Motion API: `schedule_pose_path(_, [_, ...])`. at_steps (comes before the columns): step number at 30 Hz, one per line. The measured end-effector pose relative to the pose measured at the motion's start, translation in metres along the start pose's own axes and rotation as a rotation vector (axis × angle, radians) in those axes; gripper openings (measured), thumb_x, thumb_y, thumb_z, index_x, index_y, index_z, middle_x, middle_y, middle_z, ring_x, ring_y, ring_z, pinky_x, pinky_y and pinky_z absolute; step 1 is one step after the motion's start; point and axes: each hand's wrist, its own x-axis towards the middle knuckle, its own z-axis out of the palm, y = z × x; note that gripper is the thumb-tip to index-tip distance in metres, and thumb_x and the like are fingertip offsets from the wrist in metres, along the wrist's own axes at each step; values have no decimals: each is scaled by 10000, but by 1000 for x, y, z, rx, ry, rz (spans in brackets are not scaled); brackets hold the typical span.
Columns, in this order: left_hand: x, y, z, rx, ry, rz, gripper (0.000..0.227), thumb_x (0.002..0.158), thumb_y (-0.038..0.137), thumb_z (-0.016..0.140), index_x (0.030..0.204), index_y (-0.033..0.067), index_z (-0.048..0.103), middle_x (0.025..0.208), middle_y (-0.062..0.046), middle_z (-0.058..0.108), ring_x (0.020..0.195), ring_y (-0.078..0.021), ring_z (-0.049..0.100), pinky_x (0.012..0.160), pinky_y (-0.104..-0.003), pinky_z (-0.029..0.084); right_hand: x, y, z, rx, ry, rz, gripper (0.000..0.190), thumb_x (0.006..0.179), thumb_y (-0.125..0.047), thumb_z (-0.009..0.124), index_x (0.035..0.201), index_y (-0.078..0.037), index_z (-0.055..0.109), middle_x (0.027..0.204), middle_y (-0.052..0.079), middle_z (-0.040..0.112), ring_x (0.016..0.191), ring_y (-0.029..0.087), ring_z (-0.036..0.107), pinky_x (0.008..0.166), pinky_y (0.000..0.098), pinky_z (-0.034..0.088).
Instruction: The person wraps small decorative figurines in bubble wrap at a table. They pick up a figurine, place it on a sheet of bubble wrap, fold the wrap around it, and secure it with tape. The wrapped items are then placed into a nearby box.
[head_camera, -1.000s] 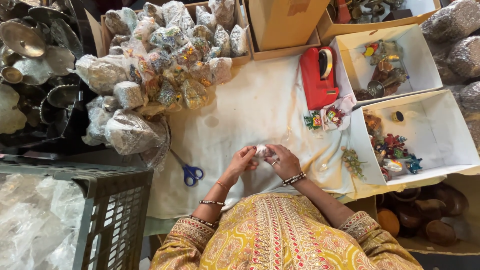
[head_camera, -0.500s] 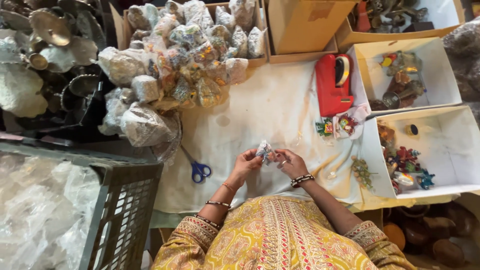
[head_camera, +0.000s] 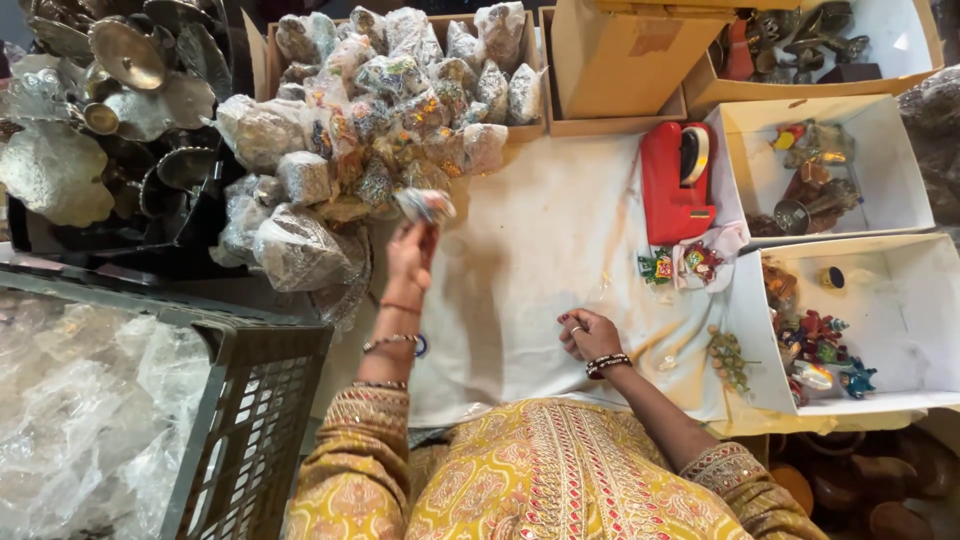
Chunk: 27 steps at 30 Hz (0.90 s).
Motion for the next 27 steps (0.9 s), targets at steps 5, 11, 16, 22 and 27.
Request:
schedule_pose_path(5, [57,55,12,-75,56,149,176,921,30,742,1086,78,706,951,-72,767,764,-153,729,644,-262,610,-5,-6,0,-13,3,-12,242,1009,-254,610,1060,-42,715,742,42,704,548,107,628,464,258,489])
schedule_pose_path(11, [94,61,-6,-11,240,333,229,860,15,807,1059,48,699,942,-57,746,723,-164,706,594,-281,592,-9,-11,0,-14,9,-10,233,1005,-249,613,1051,-46,719,721,41,696,528,102,613,448,258,474])
schedule_pose_path(16, [84,60,-5,143,308,415,295,882,71,814,1116,27,640,908,-83,712,681,-181,664,552,-320,558,-5,-7,1,36,3,-13,221,1006,-236,616,1046,-41,713,705,44,677,507,96,576,424,257,440])
schedule_pose_path(22, [75,63,-1,67,238,450,349,879,49,787,1169,15,595,1018,-77,717,783,-190,730,614,-327,615,-5,-8,1,25,-1,-16,218,1013,-230,609,1048,-39,709,704,41,678,507,95,583,426,253,446])
schedule_pose_path(27, [55,69,9,130,272,378,352,881,55,786,1189,31,618,1029,-79,716,769,-186,701,585,-314,571,-8,-12,1,-29,3,-27,224,1018,-231,591,1064,-47,710,714,30,693,525,89,612,445,244,475])
